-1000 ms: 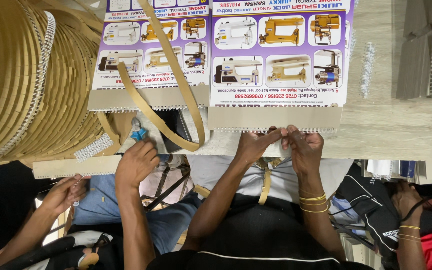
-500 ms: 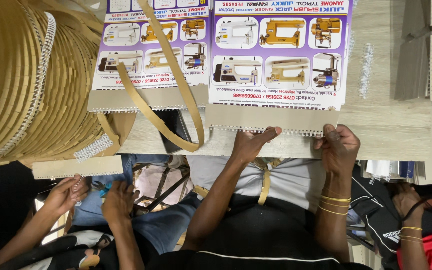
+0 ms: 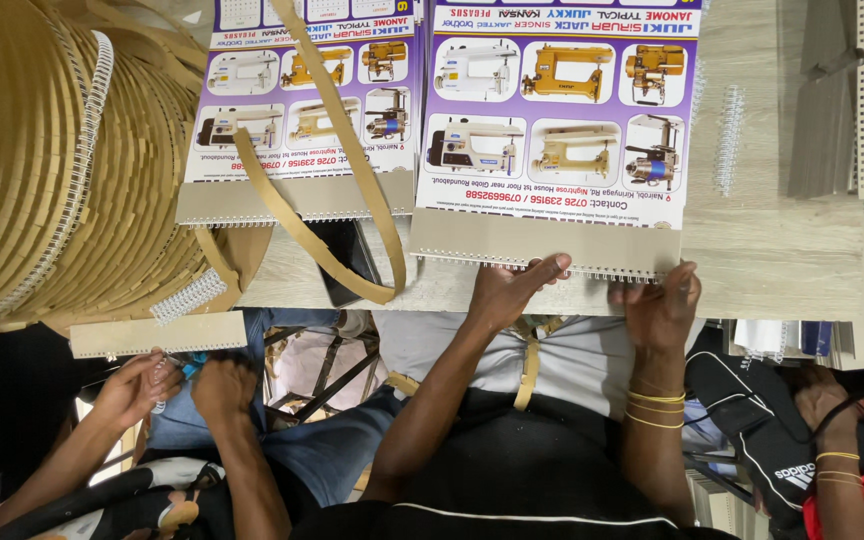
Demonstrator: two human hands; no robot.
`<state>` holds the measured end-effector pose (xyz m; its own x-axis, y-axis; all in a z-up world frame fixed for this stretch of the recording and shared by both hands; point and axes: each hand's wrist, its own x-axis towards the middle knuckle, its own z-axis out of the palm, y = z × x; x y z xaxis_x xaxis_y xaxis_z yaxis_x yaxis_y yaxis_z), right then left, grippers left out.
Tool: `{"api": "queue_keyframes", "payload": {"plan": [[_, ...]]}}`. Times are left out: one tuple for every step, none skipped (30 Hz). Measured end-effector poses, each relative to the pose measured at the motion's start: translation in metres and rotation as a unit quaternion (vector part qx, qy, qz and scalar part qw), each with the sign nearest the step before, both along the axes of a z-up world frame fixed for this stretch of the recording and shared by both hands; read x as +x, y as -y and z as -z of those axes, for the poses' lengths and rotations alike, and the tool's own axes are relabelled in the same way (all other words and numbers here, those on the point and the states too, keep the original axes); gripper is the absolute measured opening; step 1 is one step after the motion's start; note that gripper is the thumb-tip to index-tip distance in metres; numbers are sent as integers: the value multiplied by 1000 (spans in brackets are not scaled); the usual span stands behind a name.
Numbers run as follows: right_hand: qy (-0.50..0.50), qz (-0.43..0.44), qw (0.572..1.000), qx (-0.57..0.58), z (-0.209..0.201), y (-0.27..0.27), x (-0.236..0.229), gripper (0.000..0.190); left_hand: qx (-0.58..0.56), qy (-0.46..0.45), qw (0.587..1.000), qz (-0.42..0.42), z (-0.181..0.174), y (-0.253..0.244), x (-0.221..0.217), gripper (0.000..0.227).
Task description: The person assembles spiral-bound notebooks by hand, inserting metal wire coils into the punched holes of paper stacks. They use pliers to secure the ends of the coils and occasionally flip through the pages to check the binding.
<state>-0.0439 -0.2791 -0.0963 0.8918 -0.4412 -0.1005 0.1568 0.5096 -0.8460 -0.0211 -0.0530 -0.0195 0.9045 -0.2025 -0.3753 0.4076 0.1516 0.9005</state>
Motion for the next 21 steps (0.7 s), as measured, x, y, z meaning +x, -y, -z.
{"api": "queue_keyframes", "payload": {"plan": [[37, -42, 998, -2, 4, -2, -2, 40, -10, 9, 1000, 13, -4, 4, 4, 29], [75, -85, 994, -3, 8, -4, -5, 30, -20, 18, 999, 25, -7, 8, 7, 32], [74, -88, 993, -4, -5, -14, -4, 30, -21, 17, 999, 22, -18, 1, 6, 32], [58, -65, 994, -66, -18, -24, -4, 30, 69, 71, 986, 131, -29, -6, 6, 38], [46, -44, 990, -127, -31, -35, 0, 41, 158, 126, 951, 234, -40, -13, 8, 45], [49, -50, 989, -127, -30, -31, 2, 41, 159, 128, 952, 227, -33, -17, 0, 45], [34, -46, 990, -125, -28, -27, 0, 39, 265, 244, 932, 29, -27, -21, -11, 29], [20, -42, 991, -123, -27, -23, -1, 37, 357, 343, 852, -169, -21, -25, -22, 23], [19, -47, 991, -120, -21, -18, -1, 37, 361, 341, 851, -172, -33, -43, -11, 23], [31, -57, 994, -85, -15, -14, 0, 40, 430, 254, 840, -211, -47, -62, -2, 35], [44, -65, 996, -51, -11, -9, 2, 43, 491, 166, 818, -248, -61, -81, 10, 66], [46, -70, 995, -49, -6, -6, -1, 43, 494, 165, 816, -252, -49, -86, 19, 66], [50, -80, 994, -51, -1, -4, 3, 43, 521, 175, 797, -252, -37, -92, 30, 48], [55, -91, 993, -54, 4, -2, 7, 44, 548, 183, 777, -252, -26, -100, 41, 30], [58, -99, 992, -54, 0, -5, 8, 44, 548, 180, 774, -260, -28, -101, 37, 30], [40, -82, 995, -44, -3, -8, 9, 46, 552, 231, 758, -259, -30, -102, 33, 18], [19, -63, 997, -34, -7, -9, 6, 48, 555, 280, 741, -254, -31, -102, 27, 7], [19, -69, 997, -34, -14, -10, 6, 48, 557, 276, 740, -259, -35, -106, 17, 7], [-5, -77, 995, -67, -21, -11, 6, 55, 503, 302, 772, -246, -39, -109, 9, 6], [-29, -84, 991, -99, -28, -12, 6, 63, 446, 327, 800, -233, -43, -112, 2, 7], [-28, -85, 991, -101, -40, -16, 7, 63, 445, 327, 800, -235, -56, -124, -15, 7]]}}
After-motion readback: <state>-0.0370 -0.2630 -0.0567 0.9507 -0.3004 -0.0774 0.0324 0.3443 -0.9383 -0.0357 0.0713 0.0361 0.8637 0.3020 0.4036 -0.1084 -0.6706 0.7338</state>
